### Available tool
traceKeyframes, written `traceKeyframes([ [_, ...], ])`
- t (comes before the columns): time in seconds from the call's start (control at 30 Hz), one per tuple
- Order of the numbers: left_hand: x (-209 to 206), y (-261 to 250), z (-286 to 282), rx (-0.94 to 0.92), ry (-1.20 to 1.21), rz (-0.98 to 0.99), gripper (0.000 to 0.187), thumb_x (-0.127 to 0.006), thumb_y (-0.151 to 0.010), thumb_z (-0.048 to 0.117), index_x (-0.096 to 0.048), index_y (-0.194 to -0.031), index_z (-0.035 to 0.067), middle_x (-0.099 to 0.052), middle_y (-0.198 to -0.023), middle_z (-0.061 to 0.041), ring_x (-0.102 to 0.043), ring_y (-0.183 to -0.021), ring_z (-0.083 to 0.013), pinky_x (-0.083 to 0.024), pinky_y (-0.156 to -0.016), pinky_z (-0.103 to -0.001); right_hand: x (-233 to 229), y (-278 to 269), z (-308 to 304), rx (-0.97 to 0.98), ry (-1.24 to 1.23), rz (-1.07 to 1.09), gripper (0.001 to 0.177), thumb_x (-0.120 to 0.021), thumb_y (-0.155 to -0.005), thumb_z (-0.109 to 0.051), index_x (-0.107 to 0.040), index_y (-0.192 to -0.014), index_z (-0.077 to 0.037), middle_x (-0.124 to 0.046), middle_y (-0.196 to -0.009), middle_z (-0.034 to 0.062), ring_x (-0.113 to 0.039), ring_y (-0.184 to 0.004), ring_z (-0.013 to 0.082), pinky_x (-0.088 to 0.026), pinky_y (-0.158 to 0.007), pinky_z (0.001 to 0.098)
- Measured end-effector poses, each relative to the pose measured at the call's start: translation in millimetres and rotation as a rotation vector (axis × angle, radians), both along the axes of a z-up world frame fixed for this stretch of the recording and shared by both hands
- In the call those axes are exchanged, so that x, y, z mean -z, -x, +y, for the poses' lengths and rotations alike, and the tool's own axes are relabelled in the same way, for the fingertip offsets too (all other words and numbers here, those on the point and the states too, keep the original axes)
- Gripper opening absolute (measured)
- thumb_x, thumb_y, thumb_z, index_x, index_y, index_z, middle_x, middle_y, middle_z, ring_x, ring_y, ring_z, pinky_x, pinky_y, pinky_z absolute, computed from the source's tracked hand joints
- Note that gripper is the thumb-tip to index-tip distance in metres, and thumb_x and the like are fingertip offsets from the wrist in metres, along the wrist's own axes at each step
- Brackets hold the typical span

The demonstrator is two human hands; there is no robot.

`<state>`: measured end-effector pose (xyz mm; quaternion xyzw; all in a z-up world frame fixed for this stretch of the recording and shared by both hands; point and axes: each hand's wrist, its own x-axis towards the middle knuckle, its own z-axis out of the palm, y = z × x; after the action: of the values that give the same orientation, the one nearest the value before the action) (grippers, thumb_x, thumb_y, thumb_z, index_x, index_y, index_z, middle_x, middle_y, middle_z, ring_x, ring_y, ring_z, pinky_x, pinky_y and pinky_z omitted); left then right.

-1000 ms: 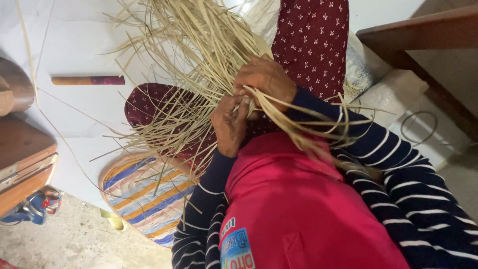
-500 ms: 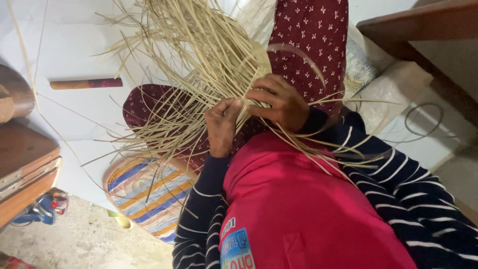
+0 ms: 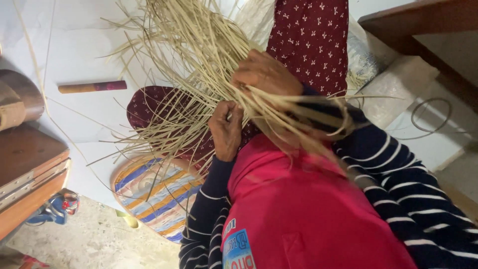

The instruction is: Weaving dried plant fibers into a basket structure using hand manipulation.

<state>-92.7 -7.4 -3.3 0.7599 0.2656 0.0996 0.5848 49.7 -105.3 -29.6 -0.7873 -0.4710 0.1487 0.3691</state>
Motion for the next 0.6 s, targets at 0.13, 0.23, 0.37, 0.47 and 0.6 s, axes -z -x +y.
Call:
traceKeyframes([
  [0.13, 6, 1, -1, 0.003, -0.156, -0.044, 0.013, -0.063, -0.091, 0.014, -0.066, -0.081, 0.006, -0.056, -0.062, -0.007, -0.053, -0.058, -0.0158, -0.043, -0.054, -0.029, 25, 0, -15, -0.314, 0.155, -0.022, 0.017, -0.065, -0.09, -0.021, -0.057, -0.1, -0.01, -0.055, -0.09, 0.0118, -0.05, -0.095, 0.0307, -0.041, -0.083, 0.0424],
  [0.23, 6, -1, 0, 0.028, -0.273, -0.079, 0.012, -0.062, -0.09, 0.008, -0.065, -0.079, 0.005, -0.054, -0.059, -0.009, -0.054, -0.052, -0.0215, -0.043, -0.052, -0.032, 28, 5, -8, -0.245, -0.076, -0.036, 0.016, -0.063, -0.091, -0.029, -0.064, -0.091, -0.013, -0.051, -0.077, 0.0032, -0.046, -0.083, 0.0233, -0.04, -0.072, 0.0353],
  [0.37, -9, -4, -2, -0.008, -0.14, -0.09, 0.013, -0.061, -0.089, 0.005, -0.063, -0.077, 0.001, -0.051, -0.057, -0.011, -0.051, -0.054, -0.0196, -0.043, -0.053, -0.035, 37, 11, -13, -0.162, -0.308, -0.075, 0.03, -0.057, -0.09, -0.046, -0.066, -0.082, -0.018, -0.054, -0.076, -0.0041, -0.047, -0.083, 0.0175, -0.038, -0.074, 0.0341],
  [0.47, -3, -5, -7, -0.081, 0.16, -0.106, 0.011, -0.061, -0.09, 0.01, -0.068, -0.084, 0.005, -0.058, -0.063, -0.003, -0.046, -0.069, -0.0082, -0.044, -0.06, -0.028, 31, 18, -24, -0.097, -0.384, -0.301, 0.034, -0.056, -0.09, -0.045, -0.067, -0.079, -0.014, -0.059, -0.08, -0.0007, -0.048, -0.087, 0.0197, -0.04, -0.078, 0.0358],
  [0.6, -9, -7, -7, -0.055, 0.195, -0.117, 0.012, -0.059, -0.086, 0.003, -0.062, -0.074, 0.004, -0.048, -0.061, 0.0, -0.041, -0.066, -0.0092, -0.041, -0.059, -0.028, 30, 30, -33, -0.023, -0.415, -0.364, 0.03, -0.061, -0.089, -0.046, -0.069, -0.082, -0.019, -0.062, -0.091, -0.001, -0.052, -0.091, 0.021, -0.044, -0.081, 0.0392],
])
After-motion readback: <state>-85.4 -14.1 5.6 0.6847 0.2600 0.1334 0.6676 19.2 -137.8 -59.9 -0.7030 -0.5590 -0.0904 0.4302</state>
